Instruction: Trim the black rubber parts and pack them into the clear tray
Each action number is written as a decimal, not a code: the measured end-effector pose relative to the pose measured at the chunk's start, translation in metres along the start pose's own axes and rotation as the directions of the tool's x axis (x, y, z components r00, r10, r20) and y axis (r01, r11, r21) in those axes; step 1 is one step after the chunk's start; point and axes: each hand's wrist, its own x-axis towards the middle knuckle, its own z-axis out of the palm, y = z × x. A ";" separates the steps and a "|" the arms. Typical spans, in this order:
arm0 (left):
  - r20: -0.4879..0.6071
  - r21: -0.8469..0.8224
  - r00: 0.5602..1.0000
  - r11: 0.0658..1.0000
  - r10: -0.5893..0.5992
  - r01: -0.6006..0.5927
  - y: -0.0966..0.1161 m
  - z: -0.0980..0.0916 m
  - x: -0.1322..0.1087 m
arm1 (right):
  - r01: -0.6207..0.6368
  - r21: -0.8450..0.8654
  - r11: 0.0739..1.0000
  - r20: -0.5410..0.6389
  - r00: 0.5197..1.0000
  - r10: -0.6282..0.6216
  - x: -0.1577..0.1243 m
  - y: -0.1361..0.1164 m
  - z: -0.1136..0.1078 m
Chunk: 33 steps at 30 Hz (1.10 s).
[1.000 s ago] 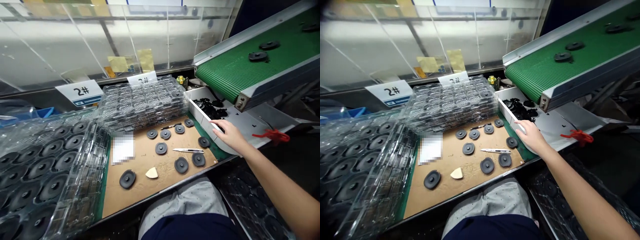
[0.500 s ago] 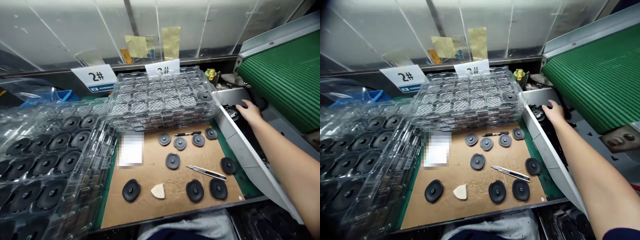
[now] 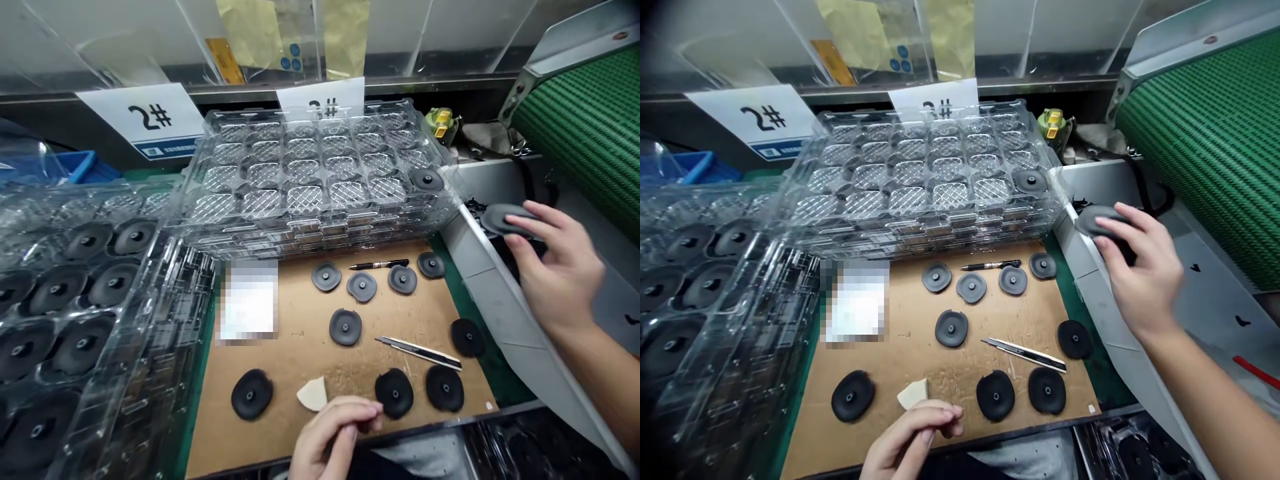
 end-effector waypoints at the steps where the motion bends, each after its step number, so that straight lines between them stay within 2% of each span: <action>1: -0.039 -0.070 0.998 0.996 -0.050 0.048 0.002 0.002 0.001 | 0.025 0.062 0.998 0.049 0.998 -0.028 -0.012 -0.019 -0.014; 3: -0.100 -0.156 0.990 0.985 -0.096 0.080 0.002 0.008 -0.001 | -0.003 0.194 0.981 0.205 0.978 -0.038 -0.040 -0.052 -0.038; 4: -0.126 -0.143 0.990 0.988 -0.068 0.049 0.000 0.011 -0.003 | -0.064 0.274 0.960 0.294 0.956 -0.020 -0.057 -0.066 -0.047; 6: -0.159 0.004 0.983 0.995 0.095 -0.095 -0.007 0.016 -0.009 | -0.287 0.414 0.864 0.456 0.887 0.076 -0.096 -0.092 -0.055; 8: -0.134 0.232 0.936 0.928 0.326 -0.291 -0.016 0.019 -0.018 | -0.518 0.506 0.690 0.567 0.802 0.187 -0.137 -0.115 -0.052; 11: -0.026 0.466 0.821 0.734 0.570 -0.494 -0.028 0.017 -0.034 | -0.736 0.559 0.382 0.688 0.668 0.282 -0.189 -0.149 -0.036; 13: -0.003 0.527 0.788 0.671 0.616 -0.522 -0.035 0.011 -0.048 | -0.820 0.532 0.211 0.769 0.572 0.286 -0.215 -0.170 -0.027; 15: -0.031 0.555 0.804 0.679 0.594 -0.480 -0.040 0.003 -0.064 | -0.855 0.510 0.095 0.818 0.516 0.252 -0.234 -0.187 -0.023; 17: -0.059 0.559 0.835 0.711 0.547 -0.427 -0.045 -0.004 -0.079 | -0.872 0.488 0.047 0.851 0.487 0.196 -0.247 -0.199 -0.024; 19: -0.093 0.535 0.858 0.752 0.505 -0.385 -0.049 -0.009 -0.093 | -0.888 0.455 0.073 0.875 0.461 0.149 -0.255 -0.206 -0.028; 21: -0.172 0.442 0.896 0.845 0.410 -0.302 -0.049 -0.013 -0.103 | -0.882 0.446 0.155 0.881 0.463 0.099 -0.255 -0.207 -0.030; 22: -0.240 0.339 0.915 0.911 0.323 -0.233 -0.047 -0.016 -0.106 | -0.866 0.449 0.220 0.880 0.472 0.064 -0.252 -0.204 -0.029; 24: -0.364 -0.017 0.928 0.996 0.073 -0.086 -0.041 -0.024 -0.111 | -0.776 0.430 0.461 0.871 0.491 0.015 -0.241 -0.195 -0.019; 25: -0.380 -0.235 0.923 0.971 -0.060 -0.033 -0.037 -0.029 -0.113 | -0.701 0.393 0.595 0.867 0.499 0.014 -0.235 -0.189 -0.009; 26: -0.359 -0.431 0.917 0.902 -0.171 0.000 -0.032 -0.035 -0.115 | -0.608 0.336 0.719 0.860 0.510 0.029 -0.229 -0.184 0.003; 28: -0.265 -0.680 0.921 0.733 -0.286 0.032 -0.023 -0.045 -0.119 | -0.473 0.254 0.843 0.840 0.541 0.050 -0.224 -0.178 0.030; 31: -0.184 -0.814 0.922 0.579 -0.341 0.052 -0.013 -0.054 -0.127 | -0.375 0.277 0.885 0.840 0.542 -0.033 -0.234 -0.186 0.060; 33: -0.179 -0.848 0.918 0.528 -0.355 0.039 -0.008 -0.054 -0.132 | -0.318 0.335 0.887 0.844 0.519 -0.132 -0.248 -0.195 0.063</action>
